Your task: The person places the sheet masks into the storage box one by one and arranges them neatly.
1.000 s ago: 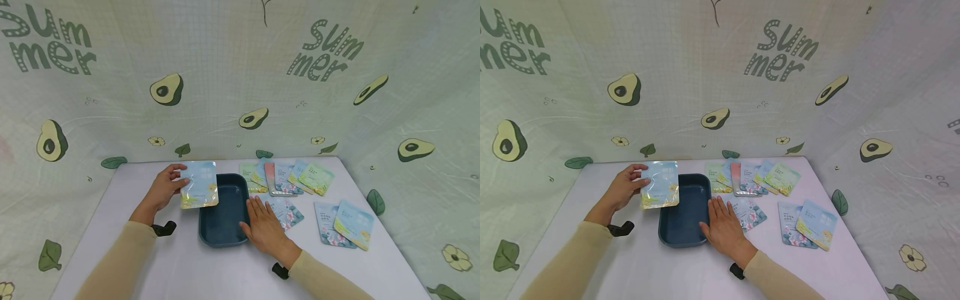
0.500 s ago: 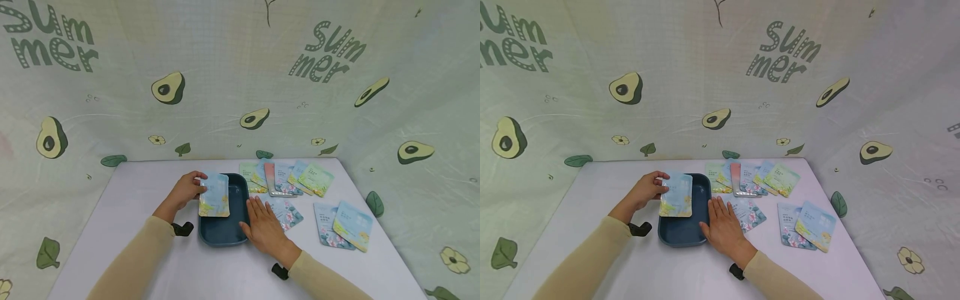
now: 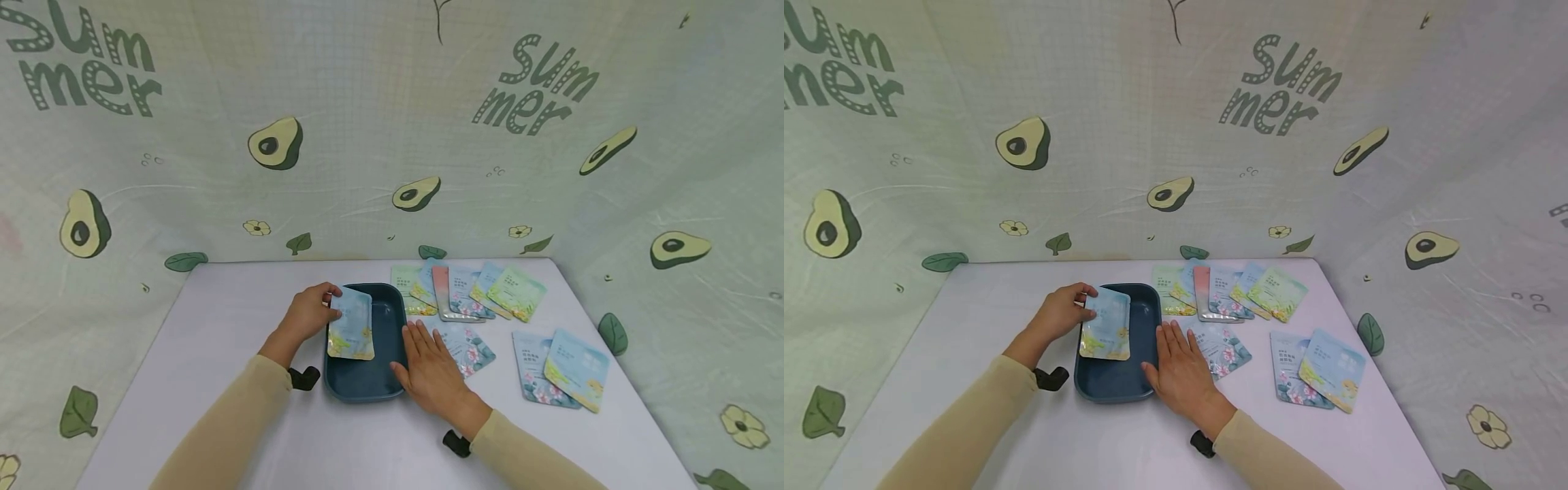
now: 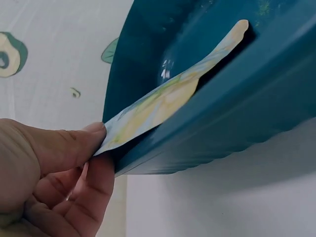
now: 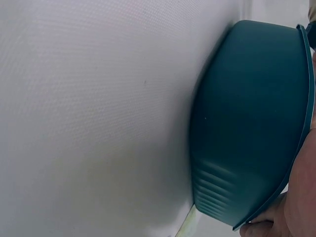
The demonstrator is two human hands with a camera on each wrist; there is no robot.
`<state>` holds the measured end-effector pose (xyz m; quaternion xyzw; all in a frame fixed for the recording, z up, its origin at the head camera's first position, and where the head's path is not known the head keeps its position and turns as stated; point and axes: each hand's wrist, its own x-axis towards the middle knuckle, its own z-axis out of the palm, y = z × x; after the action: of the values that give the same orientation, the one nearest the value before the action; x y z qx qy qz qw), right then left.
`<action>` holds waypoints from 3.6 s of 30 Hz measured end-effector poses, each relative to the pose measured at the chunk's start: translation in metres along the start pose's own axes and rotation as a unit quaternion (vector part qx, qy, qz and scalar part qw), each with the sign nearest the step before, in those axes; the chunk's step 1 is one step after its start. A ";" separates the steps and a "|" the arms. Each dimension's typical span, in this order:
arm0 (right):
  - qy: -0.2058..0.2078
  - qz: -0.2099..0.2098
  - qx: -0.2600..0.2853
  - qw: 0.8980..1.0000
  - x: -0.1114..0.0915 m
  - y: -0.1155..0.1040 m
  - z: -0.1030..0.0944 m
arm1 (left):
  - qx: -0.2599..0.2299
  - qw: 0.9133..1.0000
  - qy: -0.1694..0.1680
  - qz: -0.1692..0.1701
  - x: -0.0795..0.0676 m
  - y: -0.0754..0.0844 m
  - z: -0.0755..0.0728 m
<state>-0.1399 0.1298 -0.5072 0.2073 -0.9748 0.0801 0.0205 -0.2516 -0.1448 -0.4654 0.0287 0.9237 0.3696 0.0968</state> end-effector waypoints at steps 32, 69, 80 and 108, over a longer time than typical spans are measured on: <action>-0.002 0.001 0.000 1.000 -0.001 -0.002 -0.001 | -0.031 0.999 0.008 0.033 -0.002 0.001 0.015; -0.003 0.009 0.007 1.000 -0.001 0.000 0.001 | 0.016 0.994 0.099 0.035 -0.068 -0.013 0.032; 0.006 0.008 0.008 1.000 -0.001 0.000 0.001 | 0.205 0.968 0.077 0.124 -0.099 -0.023 0.059; 0.016 -0.008 0.028 0.999 -0.003 0.005 0.003 | 0.242 0.960 0.086 0.108 -0.122 -0.034 0.074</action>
<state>-0.1397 0.1350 -0.5116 0.2138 -0.9701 0.1110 0.0307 -0.1169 -0.1345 -0.5216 0.1188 0.9818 0.1442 -0.0333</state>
